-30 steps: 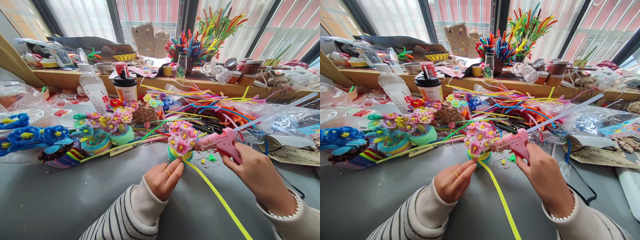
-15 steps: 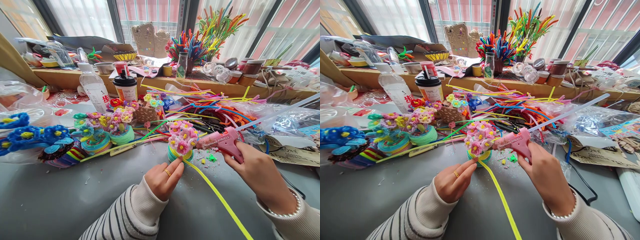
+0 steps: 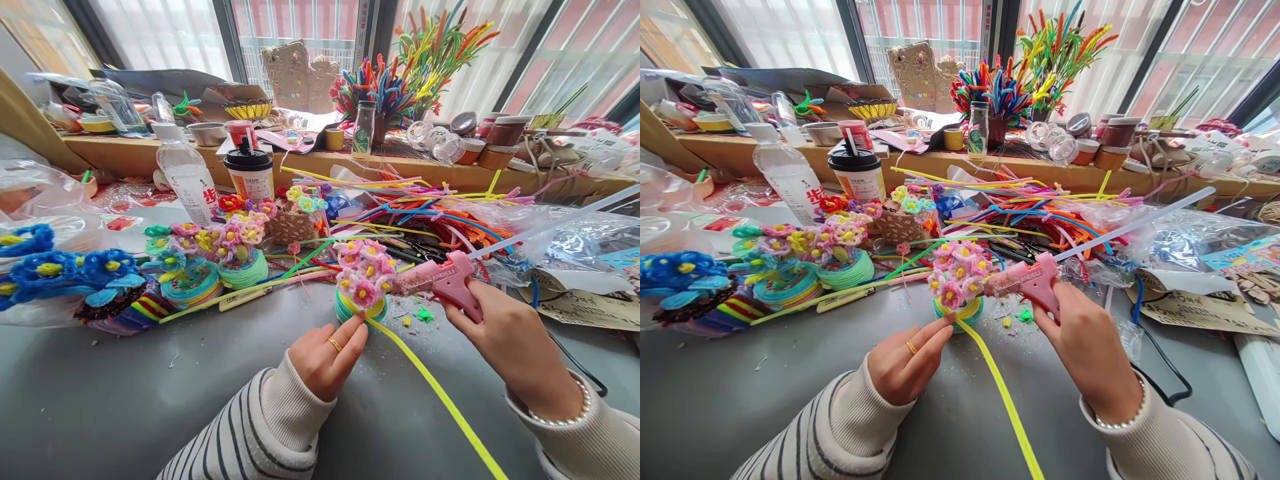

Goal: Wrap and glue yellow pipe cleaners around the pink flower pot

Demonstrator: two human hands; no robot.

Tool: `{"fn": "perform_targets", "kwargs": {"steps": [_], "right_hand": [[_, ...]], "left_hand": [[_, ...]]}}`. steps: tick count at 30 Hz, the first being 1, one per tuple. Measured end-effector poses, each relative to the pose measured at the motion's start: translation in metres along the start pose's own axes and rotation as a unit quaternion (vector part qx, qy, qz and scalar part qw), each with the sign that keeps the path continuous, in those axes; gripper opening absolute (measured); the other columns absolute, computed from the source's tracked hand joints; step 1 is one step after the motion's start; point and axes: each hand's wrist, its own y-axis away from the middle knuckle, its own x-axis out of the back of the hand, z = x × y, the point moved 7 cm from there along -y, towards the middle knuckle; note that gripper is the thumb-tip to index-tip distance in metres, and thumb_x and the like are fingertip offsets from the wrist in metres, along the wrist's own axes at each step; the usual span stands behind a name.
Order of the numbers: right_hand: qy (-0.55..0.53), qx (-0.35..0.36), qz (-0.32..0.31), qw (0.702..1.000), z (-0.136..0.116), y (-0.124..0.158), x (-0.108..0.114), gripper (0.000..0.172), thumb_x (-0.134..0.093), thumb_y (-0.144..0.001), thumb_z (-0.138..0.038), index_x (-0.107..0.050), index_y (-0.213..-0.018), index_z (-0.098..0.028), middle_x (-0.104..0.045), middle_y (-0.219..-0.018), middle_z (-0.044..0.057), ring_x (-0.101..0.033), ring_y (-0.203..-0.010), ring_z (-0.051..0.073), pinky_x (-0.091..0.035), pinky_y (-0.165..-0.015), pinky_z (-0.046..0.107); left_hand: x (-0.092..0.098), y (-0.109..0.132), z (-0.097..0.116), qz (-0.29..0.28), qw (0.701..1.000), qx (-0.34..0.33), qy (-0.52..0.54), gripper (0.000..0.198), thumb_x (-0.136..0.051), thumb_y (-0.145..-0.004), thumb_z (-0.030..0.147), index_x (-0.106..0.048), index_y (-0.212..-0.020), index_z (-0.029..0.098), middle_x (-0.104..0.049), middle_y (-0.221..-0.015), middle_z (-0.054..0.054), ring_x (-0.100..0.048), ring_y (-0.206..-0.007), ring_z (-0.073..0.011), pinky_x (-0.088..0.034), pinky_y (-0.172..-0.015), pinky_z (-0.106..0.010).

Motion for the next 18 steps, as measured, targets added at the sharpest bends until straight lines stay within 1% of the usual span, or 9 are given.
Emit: {"fn": "perform_targets", "kwargs": {"steps": [7, 13, 18], "right_hand": [[-0.001, -0.010, -0.007, 1.000, 0.0000, 0.0004, -0.0015, 0.021, -0.040, -0.076, -0.036, -0.042, -0.066, -0.018, -0.044, -0.054, -0.001, -0.040, -0.046, 0.011, -0.028, -0.046, 0.023], [-0.003, -0.012, -0.006, 1.000, 0.0002, -0.0004, -0.0013, 0.020, -0.040, -0.076, -0.035, -0.043, -0.066, -0.018, -0.045, -0.053, -0.001, -0.041, -0.046, 0.011, -0.029, -0.046, 0.023], [-0.011, -0.021, 0.004, 1.000, 0.0002, 0.0005, -0.0010, 0.019, -0.041, -0.075, -0.035, -0.045, -0.067, -0.018, -0.047, -0.054, 0.000, -0.042, -0.046, 0.011, -0.029, -0.045, 0.023]], "left_hand": [[0.0015, -0.0009, -0.0006, 0.007, 1.000, 0.002, 0.005, 0.019, -0.041, -0.075, 0.008, -0.052, -0.090, 0.010, -0.066, -0.084, -0.009, -0.054, -0.049, -0.0089, -0.042, -0.044, -0.020], [-0.0002, -0.0005, -0.0004, 0.000, 1.000, 0.003, 0.006, 0.020, -0.042, -0.074, 0.008, -0.051, -0.091, 0.010, -0.066, -0.087, -0.008, -0.055, -0.050, -0.0100, -0.043, -0.043, -0.021], [-0.0019, 0.0012, -0.0013, -0.007, 1.000, 0.012, 0.019, 0.023, -0.041, -0.073, 0.006, -0.048, -0.094, 0.012, -0.065, -0.087, -0.008, -0.057, -0.056, -0.0104, -0.045, -0.048, -0.020]]}}
